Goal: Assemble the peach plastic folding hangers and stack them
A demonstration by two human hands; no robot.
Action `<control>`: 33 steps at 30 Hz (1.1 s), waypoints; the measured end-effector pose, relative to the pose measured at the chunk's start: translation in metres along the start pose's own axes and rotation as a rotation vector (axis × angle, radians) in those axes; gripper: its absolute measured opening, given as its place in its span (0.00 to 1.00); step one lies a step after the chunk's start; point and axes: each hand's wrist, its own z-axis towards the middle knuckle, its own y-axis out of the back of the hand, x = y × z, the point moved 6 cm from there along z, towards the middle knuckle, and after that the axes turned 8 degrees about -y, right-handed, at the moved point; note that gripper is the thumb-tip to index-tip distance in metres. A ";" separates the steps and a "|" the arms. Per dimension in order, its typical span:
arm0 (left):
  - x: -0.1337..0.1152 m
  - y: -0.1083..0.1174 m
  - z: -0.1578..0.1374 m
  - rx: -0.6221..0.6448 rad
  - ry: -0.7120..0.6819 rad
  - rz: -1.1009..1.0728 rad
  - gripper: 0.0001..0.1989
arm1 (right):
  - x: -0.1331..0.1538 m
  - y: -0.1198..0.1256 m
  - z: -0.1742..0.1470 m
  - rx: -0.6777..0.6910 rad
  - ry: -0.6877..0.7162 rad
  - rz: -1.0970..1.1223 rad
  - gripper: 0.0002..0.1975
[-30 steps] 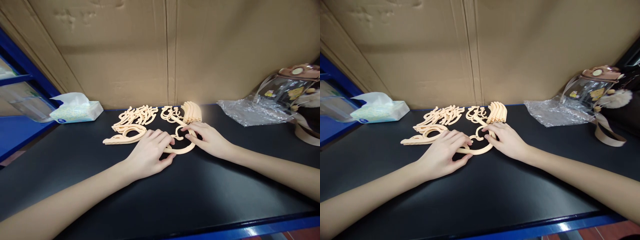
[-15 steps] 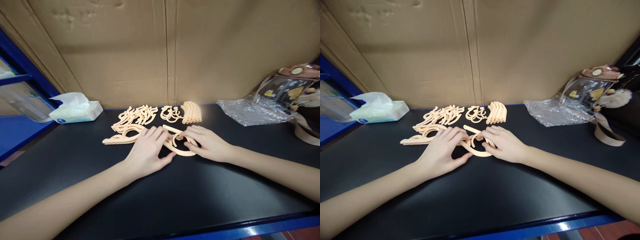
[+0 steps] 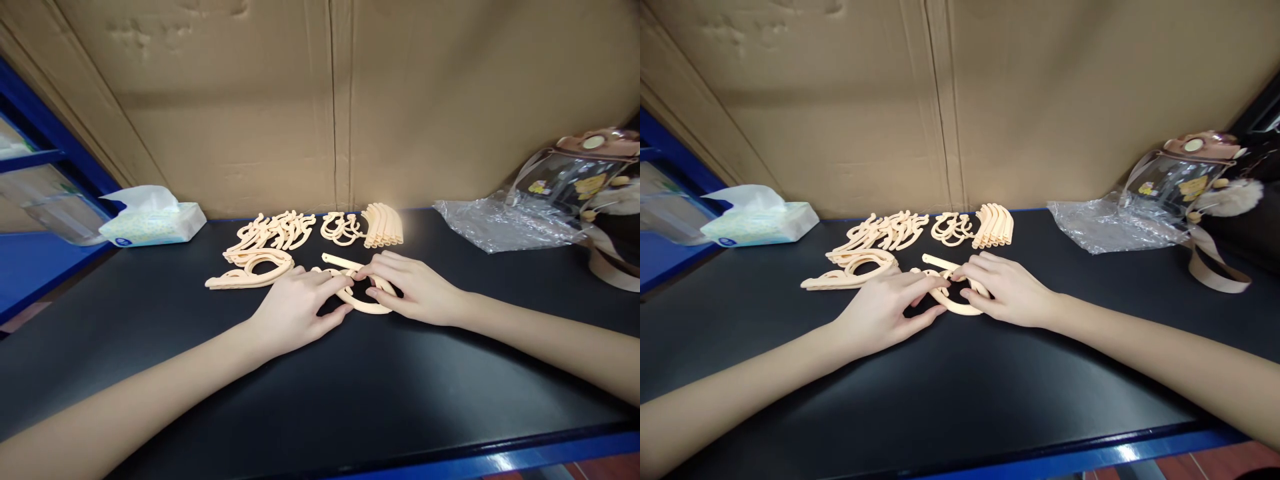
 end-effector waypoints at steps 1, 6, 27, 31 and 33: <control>-0.001 0.000 0.000 -0.003 -0.013 0.002 0.14 | 0.001 0.001 0.000 -0.011 0.010 0.007 0.11; -0.004 -0.001 -0.002 -0.004 -0.067 0.047 0.13 | 0.004 0.004 0.000 -0.037 0.034 0.038 0.11; 0.005 -0.001 0.000 -0.014 0.073 -0.068 0.11 | 0.021 0.011 -0.007 -0.195 0.077 -0.436 0.19; 0.011 0.000 -0.003 -0.075 0.138 -0.218 0.05 | 0.023 0.010 -0.009 -0.178 0.031 -0.626 0.21; 0.015 0.000 -0.004 -0.102 0.177 -0.287 0.03 | 0.024 0.009 -0.010 -0.174 0.026 -0.670 0.21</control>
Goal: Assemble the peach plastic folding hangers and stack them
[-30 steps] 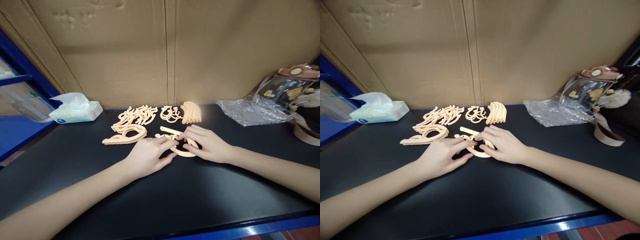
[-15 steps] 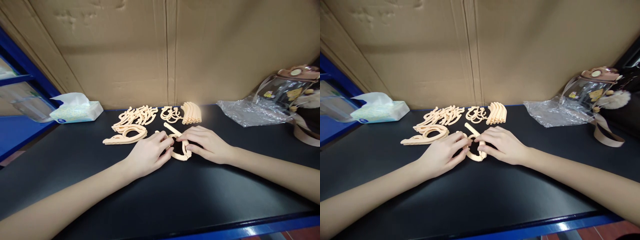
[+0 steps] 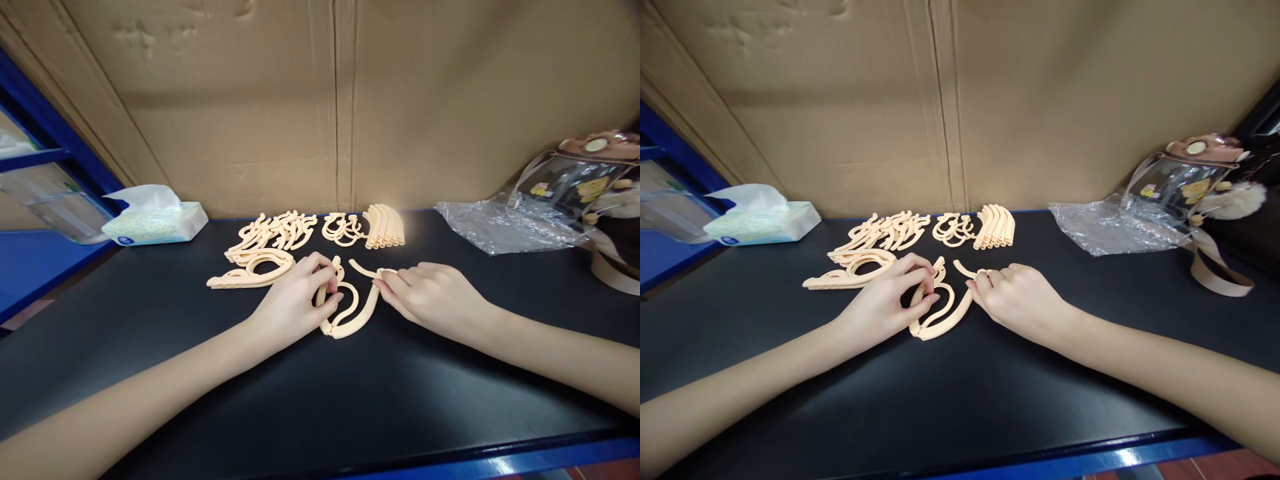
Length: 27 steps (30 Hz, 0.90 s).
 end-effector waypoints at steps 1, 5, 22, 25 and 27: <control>0.002 0.000 0.000 -0.008 0.017 -0.031 0.03 | 0.001 0.001 -0.001 -0.008 0.012 -0.018 0.20; 0.008 0.001 0.000 -0.037 0.055 -0.090 0.04 | 0.006 0.008 -0.002 -0.081 0.041 -0.158 0.21; 0.006 0.004 0.000 0.205 -0.140 0.368 0.16 | 0.002 0.029 0.003 -0.191 0.169 0.140 0.13; 0.007 0.003 0.001 0.246 -0.172 0.440 0.16 | -0.014 0.020 0.014 0.084 0.164 0.217 0.11; 0.006 0.002 0.002 0.288 -0.192 0.490 0.16 | -0.021 0.017 0.017 0.276 0.166 0.319 0.12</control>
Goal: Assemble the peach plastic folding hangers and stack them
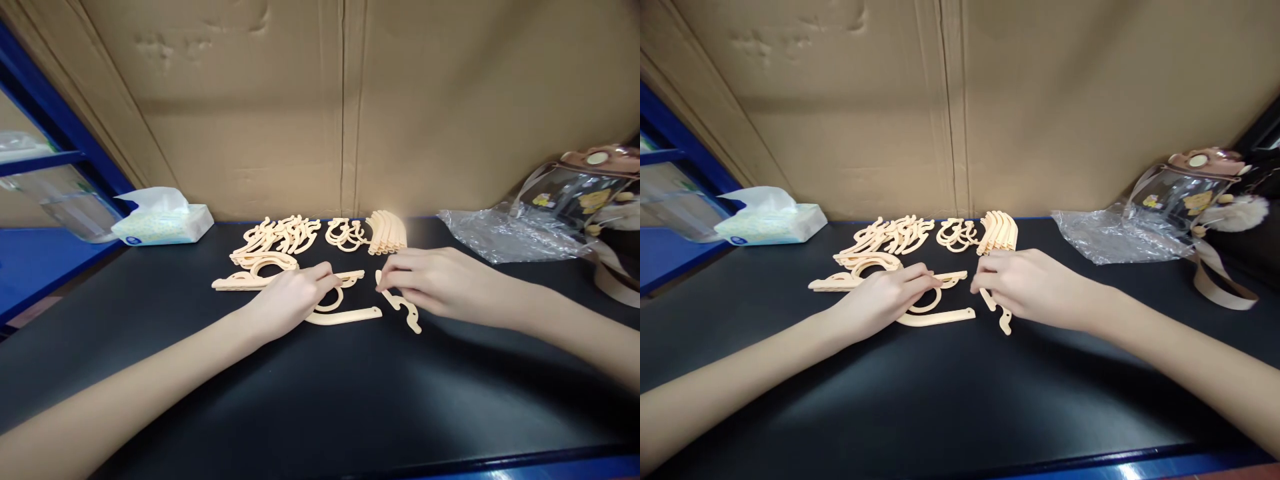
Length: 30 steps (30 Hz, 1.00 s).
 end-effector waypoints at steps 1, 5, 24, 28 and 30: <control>0.000 0.000 0.001 0.017 -0.009 0.021 0.16 | -0.002 0.000 -0.001 0.071 0.003 0.059 0.14; 0.001 0.001 0.003 0.033 -0.014 0.037 0.15 | -0.008 -0.004 -0.006 0.200 0.014 0.182 0.15; 0.002 0.005 -0.003 -0.178 -0.022 -0.143 0.13 | -0.044 -0.037 -0.008 -0.053 -0.350 0.051 0.11; -0.005 0.006 -0.001 -0.226 -0.005 -0.259 0.12 | -0.035 -0.031 -0.009 -0.114 -0.284 0.064 0.14; -0.009 0.006 -0.001 -0.225 -0.011 -0.326 0.12 | -0.032 -0.032 -0.010 -0.098 -0.243 0.088 0.13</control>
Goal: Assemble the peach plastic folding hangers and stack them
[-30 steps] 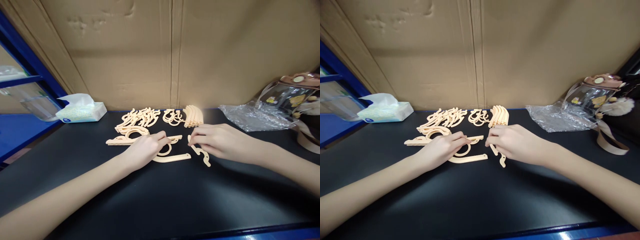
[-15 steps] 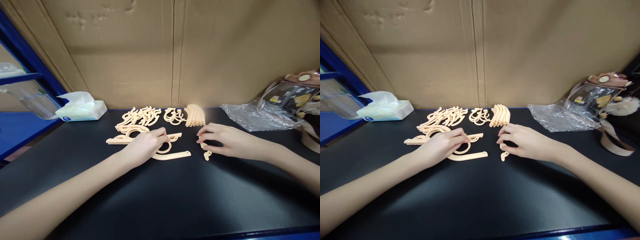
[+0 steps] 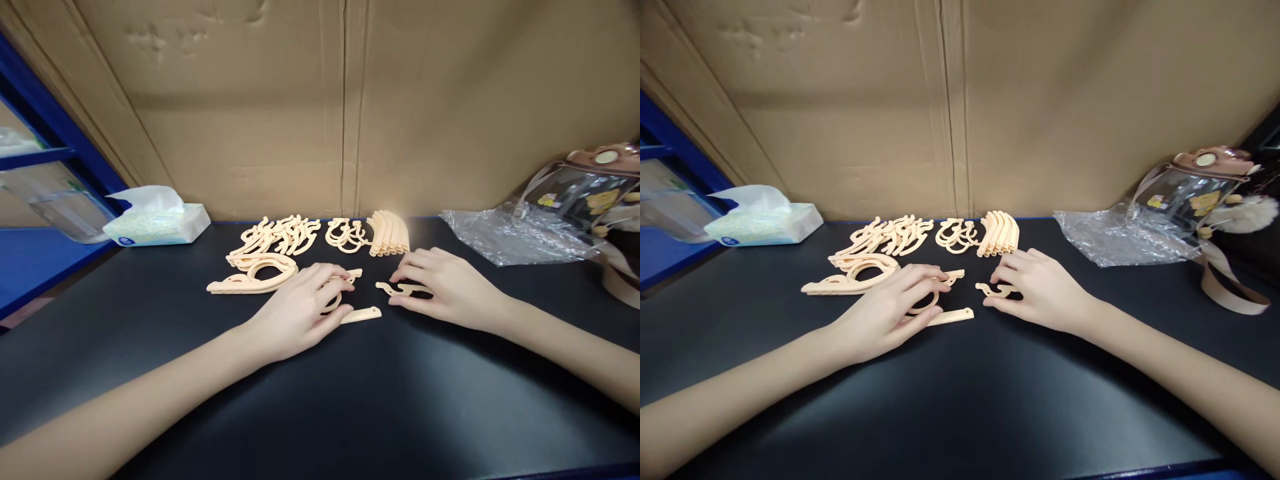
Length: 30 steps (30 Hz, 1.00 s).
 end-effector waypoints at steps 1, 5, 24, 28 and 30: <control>-0.002 -0.001 0.000 0.004 -0.007 -0.021 0.13 | 0.000 -0.001 -0.001 0.016 0.003 0.033 0.12; -0.005 -0.005 0.000 0.045 -0.027 -0.050 0.10 | 0.001 -0.004 -0.002 0.049 -0.044 0.228 0.04; -0.007 -0.007 0.005 0.101 -0.037 -0.213 0.09 | 0.014 -0.013 -0.002 0.102 -0.032 0.431 0.11; -0.007 -0.007 0.006 0.085 -0.039 -0.218 0.08 | 0.016 -0.016 -0.003 0.140 -0.018 0.407 0.13; -0.007 -0.007 0.005 0.082 -0.039 -0.218 0.08 | 0.016 -0.016 -0.004 0.148 -0.023 0.403 0.13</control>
